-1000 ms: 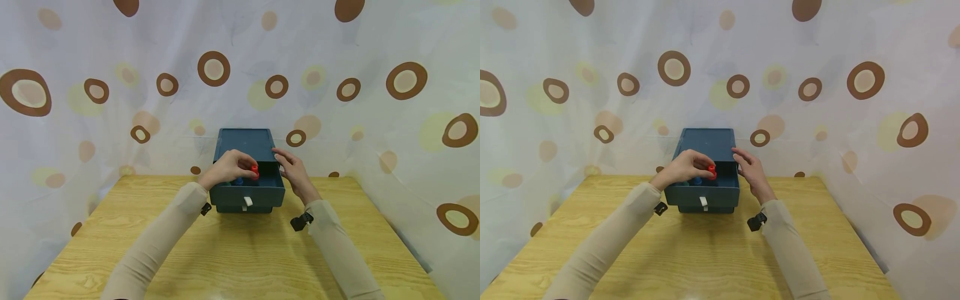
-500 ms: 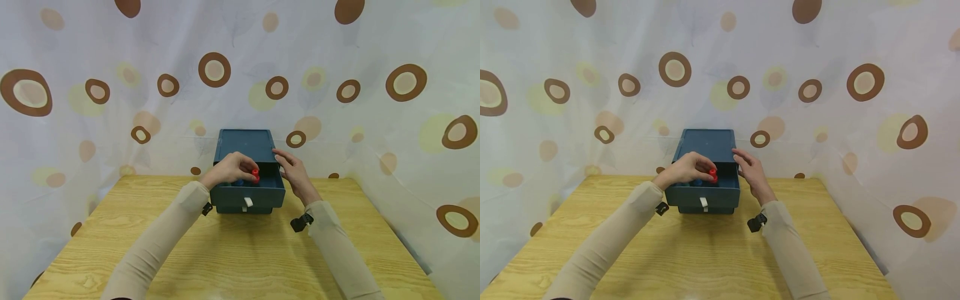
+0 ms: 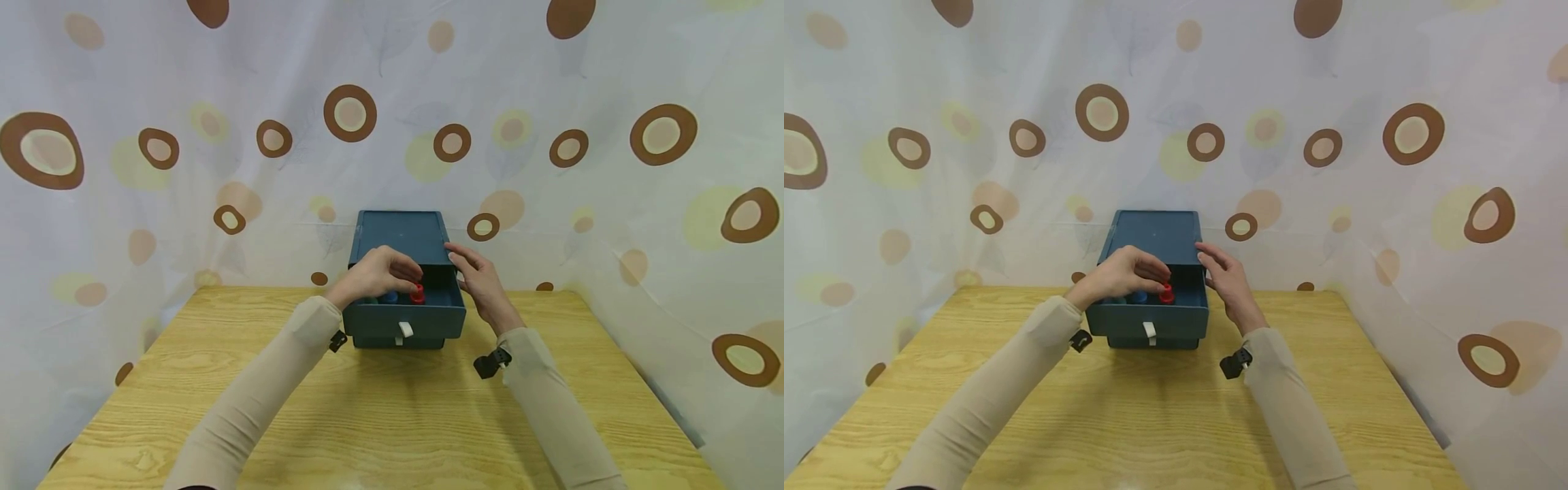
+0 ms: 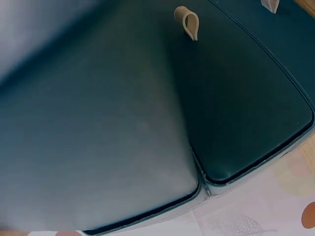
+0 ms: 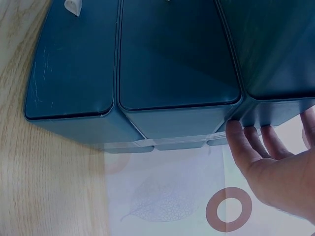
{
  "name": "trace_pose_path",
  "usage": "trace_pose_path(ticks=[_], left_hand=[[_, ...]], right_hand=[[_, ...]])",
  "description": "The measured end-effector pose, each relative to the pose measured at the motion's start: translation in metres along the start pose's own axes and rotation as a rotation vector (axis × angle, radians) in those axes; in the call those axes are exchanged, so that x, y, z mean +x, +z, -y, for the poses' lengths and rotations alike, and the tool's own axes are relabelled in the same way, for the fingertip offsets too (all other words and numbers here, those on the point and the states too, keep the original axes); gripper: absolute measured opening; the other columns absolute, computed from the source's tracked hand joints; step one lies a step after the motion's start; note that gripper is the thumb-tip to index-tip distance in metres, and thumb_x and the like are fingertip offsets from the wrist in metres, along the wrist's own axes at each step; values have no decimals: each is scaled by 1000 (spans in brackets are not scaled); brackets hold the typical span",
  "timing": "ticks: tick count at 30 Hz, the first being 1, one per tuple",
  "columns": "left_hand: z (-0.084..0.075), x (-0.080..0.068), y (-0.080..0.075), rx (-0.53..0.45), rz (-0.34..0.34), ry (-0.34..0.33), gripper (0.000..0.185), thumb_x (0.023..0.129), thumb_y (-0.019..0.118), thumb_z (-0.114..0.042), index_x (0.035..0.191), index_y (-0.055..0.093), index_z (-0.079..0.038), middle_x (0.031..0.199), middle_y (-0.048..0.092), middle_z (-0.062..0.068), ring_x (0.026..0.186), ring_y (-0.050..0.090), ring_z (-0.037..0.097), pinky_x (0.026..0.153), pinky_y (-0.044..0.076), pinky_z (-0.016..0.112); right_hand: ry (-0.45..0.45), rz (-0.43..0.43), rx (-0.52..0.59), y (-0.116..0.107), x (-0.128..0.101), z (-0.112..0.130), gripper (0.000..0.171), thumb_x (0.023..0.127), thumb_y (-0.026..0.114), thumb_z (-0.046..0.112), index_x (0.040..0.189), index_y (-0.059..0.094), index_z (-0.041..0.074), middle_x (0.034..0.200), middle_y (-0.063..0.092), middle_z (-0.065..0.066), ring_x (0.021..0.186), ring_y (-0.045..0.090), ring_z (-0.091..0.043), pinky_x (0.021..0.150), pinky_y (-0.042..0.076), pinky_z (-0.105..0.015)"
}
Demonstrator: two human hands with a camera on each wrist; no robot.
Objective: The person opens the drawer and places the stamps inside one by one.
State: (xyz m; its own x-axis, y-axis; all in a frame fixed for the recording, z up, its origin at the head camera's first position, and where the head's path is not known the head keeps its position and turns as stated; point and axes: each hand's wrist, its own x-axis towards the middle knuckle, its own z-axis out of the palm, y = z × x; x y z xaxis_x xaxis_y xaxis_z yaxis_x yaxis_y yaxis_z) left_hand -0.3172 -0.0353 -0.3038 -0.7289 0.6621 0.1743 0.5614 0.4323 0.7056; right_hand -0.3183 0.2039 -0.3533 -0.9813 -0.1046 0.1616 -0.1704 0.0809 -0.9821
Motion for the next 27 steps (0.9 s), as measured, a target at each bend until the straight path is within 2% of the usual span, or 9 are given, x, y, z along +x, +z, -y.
trace_pose_path(ticks=[12,19,24,27], left_hand=[[-2,-14,-6,-71,-134,87,24,92,70,-17,112,73,-6,105,74,4,92,71,12,85,56,29],[-2,-27,-7,-132,-208,118,20,92,70,-18,106,75,-4,100,74,6,88,71,27,78,58,33],[-4,-39,-5,-99,-277,143,18,92,70,-17,104,75,-5,97,74,4,84,71,28,74,58,32],[-6,-47,0,-101,-329,184,17,92,70,-16,103,75,-3,96,75,5,82,70,30,72,57,29]], right_hand=[[13,-18,16,1,0,1,50,102,50,41,147,47,20,160,31,-2,148,27,-27,118,26,-56],[5,-22,23,0,0,0,50,102,51,41,146,48,19,160,32,-4,148,29,-27,117,26,-56],[11,-19,15,1,2,1,50,102,51,41,147,48,19,159,32,-3,148,28,-26,118,26,-55],[16,-21,14,0,2,0,50,102,50,40,147,48,19,159,32,-3,148,28,-26,118,26,-55]])
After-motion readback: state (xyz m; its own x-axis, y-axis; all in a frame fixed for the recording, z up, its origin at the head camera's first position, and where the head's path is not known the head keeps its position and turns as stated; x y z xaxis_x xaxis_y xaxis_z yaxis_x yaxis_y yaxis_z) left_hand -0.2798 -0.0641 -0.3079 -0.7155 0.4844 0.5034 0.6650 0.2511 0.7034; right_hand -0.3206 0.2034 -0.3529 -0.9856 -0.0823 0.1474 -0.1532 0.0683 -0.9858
